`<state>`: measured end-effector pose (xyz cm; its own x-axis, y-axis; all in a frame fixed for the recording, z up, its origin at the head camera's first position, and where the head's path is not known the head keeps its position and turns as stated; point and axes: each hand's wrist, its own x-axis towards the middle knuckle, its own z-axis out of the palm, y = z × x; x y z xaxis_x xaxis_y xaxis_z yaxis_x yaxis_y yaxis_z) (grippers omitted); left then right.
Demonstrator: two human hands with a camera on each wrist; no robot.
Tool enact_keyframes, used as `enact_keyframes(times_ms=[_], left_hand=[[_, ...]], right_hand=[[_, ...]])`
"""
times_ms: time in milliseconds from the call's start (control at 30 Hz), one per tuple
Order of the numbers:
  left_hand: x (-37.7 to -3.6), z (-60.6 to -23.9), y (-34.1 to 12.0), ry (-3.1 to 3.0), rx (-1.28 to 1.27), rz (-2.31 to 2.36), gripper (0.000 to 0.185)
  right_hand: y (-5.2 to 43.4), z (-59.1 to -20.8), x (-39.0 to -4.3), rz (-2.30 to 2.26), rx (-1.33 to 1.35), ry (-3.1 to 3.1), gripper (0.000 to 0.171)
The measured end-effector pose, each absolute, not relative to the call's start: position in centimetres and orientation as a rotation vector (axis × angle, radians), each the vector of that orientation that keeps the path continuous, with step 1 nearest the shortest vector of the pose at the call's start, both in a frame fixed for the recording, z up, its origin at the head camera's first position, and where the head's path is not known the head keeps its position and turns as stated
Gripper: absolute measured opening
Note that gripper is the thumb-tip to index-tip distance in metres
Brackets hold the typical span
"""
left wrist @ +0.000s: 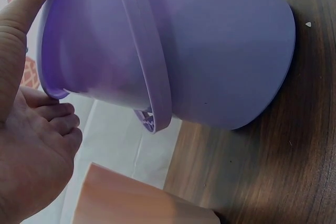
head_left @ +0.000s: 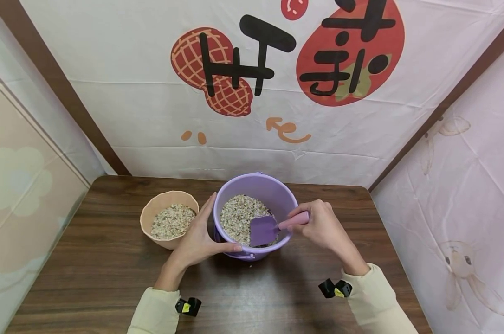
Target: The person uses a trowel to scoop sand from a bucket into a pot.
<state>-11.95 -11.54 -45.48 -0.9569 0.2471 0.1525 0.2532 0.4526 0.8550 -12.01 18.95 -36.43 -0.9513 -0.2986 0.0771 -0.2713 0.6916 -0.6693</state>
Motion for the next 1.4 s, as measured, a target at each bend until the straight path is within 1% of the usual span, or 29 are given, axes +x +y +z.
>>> enact_keyframes(times_ms=[267, 933, 1100, 1400], left_hand=[[-12.0, -45.6, -11.5, -2.68, -0.451, -1.578, 0.143], [-12.0, -45.3, -11.5, -2.678, -0.463, -1.573, 0.144], [-12.0, -45.3, -11.6, -2.684, -0.457, -1.578, 0.144], [-12.1, -45.4, -11.6, -2.682, -0.46, -1.569, 0.144]], right_hand=[[18.1, -36.8, -12.2, -1.115, -0.43, 2.866, 0.02], [16.4, -38.6, -12.5, -1.427, -0.196, 2.789, 0.02], [16.0, -39.0, -12.8, -1.463, -0.177, 2.793, 0.02], [15.9, -39.7, -13.6, -1.539, -0.222, 2.722, 0.019]])
